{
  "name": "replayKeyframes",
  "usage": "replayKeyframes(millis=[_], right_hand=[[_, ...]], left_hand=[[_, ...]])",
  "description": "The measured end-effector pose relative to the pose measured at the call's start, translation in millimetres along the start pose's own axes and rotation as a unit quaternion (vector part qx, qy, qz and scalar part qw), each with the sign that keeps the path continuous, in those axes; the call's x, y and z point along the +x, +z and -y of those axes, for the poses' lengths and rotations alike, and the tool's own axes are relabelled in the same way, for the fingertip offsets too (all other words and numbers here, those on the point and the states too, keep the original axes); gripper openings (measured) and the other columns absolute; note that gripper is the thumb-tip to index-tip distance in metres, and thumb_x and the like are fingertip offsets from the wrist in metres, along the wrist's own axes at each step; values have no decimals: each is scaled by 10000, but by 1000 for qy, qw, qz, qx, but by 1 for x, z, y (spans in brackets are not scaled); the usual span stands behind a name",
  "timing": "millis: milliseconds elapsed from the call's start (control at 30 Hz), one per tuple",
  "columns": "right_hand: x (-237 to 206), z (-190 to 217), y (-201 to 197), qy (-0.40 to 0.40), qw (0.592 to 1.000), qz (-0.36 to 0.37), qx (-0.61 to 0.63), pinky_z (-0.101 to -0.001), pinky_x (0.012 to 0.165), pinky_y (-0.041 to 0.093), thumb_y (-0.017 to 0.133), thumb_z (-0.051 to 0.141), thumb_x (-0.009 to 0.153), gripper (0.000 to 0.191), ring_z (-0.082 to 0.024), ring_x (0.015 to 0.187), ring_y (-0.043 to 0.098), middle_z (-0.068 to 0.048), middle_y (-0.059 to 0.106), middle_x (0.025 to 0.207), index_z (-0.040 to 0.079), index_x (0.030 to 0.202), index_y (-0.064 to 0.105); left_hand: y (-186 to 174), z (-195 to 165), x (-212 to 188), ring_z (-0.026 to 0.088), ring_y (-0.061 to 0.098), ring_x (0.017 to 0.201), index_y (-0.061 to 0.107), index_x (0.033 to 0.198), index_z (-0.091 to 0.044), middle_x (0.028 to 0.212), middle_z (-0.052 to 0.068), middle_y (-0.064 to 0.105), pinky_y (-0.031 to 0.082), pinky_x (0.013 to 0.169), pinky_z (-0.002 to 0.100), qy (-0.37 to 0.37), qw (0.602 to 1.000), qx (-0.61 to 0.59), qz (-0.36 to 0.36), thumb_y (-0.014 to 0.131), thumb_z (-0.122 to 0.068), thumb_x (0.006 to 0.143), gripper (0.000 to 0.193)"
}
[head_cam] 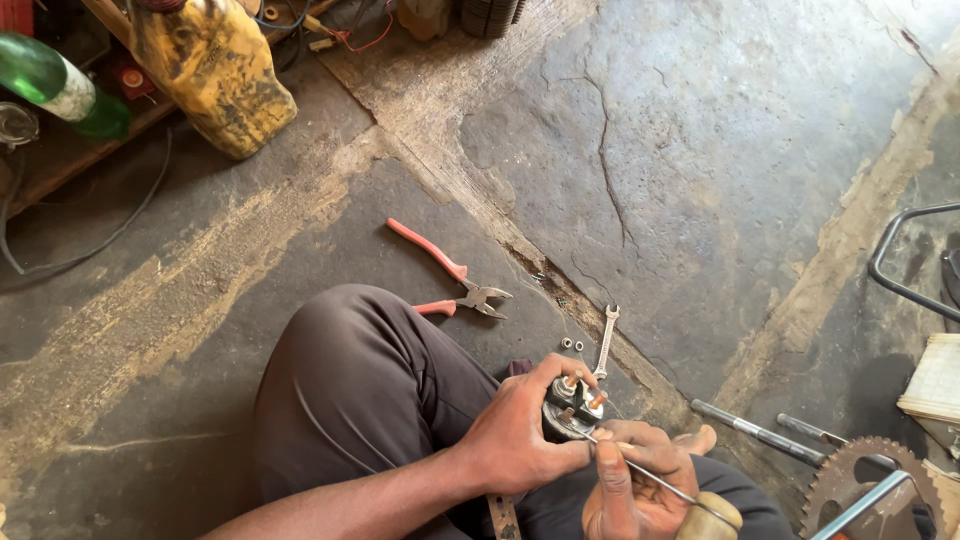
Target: The person sits on the workshop floor holding a small electric motor component, working it with a wooden-handled tool and then running a hacksaw blade against it. They turn the part over and continue working its surfaces while holding it against their lap.
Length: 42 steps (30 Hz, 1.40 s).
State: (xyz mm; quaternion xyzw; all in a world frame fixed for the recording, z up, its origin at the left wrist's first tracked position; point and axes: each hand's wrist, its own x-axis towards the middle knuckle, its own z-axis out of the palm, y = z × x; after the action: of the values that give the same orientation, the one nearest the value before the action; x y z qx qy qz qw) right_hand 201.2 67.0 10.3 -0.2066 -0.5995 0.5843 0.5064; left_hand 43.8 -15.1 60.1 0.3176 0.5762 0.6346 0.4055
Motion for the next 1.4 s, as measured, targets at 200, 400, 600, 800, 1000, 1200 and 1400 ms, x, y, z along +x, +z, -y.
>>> replayKeyframes(millis=[200,400,600,800,1000,1200,1400], right_hand=[[-5,-5,-4,-7,1000,11,-22,-259,887,547,733,-83,919,170,-196,832,692,-269,697,933,-27,1012,602],[-9,-16,-14,32,999,-3,5,-282,905,553,734,-119,873,209,-222,874,699,-271,704,943,-32,1035,634],[-13,-20,-15,67,997,-31,30,-314,946,548,718,-162,867,197,-242,875,696,-276,702,964,-33,998,649],[-10,-19,-10,86,993,-41,70,-332,941,544,706,-161,881,185,-265,934,680,-272,692,940,-45,1013,650],[-6,-16,-9,85,989,-49,114,-367,868,582,688,-127,931,130,-272,899,688,-269,687,990,-39,1005,628],[-11,-17,-7,49,998,-30,13,-300,895,563,713,-148,897,188,-231,893,689,-268,692,988,-31,1007,615],[-11,-12,-5,43,998,-7,-45,-274,888,567,726,-136,890,226,-206,905,695,-244,693,1025,-17,1031,596]], left_hand=[[1,2,0,152,769,915,552,1209,-84,998,43,759,585,843,327,-33,999,-2,6,804,-317,792,540],[1,4,1,162,746,906,535,1209,-83,985,72,740,570,830,333,-91,996,21,3,810,-358,761,594],[0,7,1,145,739,945,530,1199,-58,1019,79,744,574,848,327,-98,995,-12,19,791,-321,757,577],[-1,7,2,127,716,959,562,1185,-52,1023,78,736,561,852,316,-116,993,-9,29,801,-297,751,552],[-3,6,4,144,710,943,548,1216,-50,1001,90,730,559,853,324,-108,994,-8,19,803,-299,735,599],[-1,6,4,189,744,956,537,1218,-53,1008,108,738,563,850,345,-115,993,20,14,812,-358,738,632],[1,12,2,297,708,1054,507,1273,-66,1093,155,711,534,905,412,-119,990,74,0,807,-463,742,728]])
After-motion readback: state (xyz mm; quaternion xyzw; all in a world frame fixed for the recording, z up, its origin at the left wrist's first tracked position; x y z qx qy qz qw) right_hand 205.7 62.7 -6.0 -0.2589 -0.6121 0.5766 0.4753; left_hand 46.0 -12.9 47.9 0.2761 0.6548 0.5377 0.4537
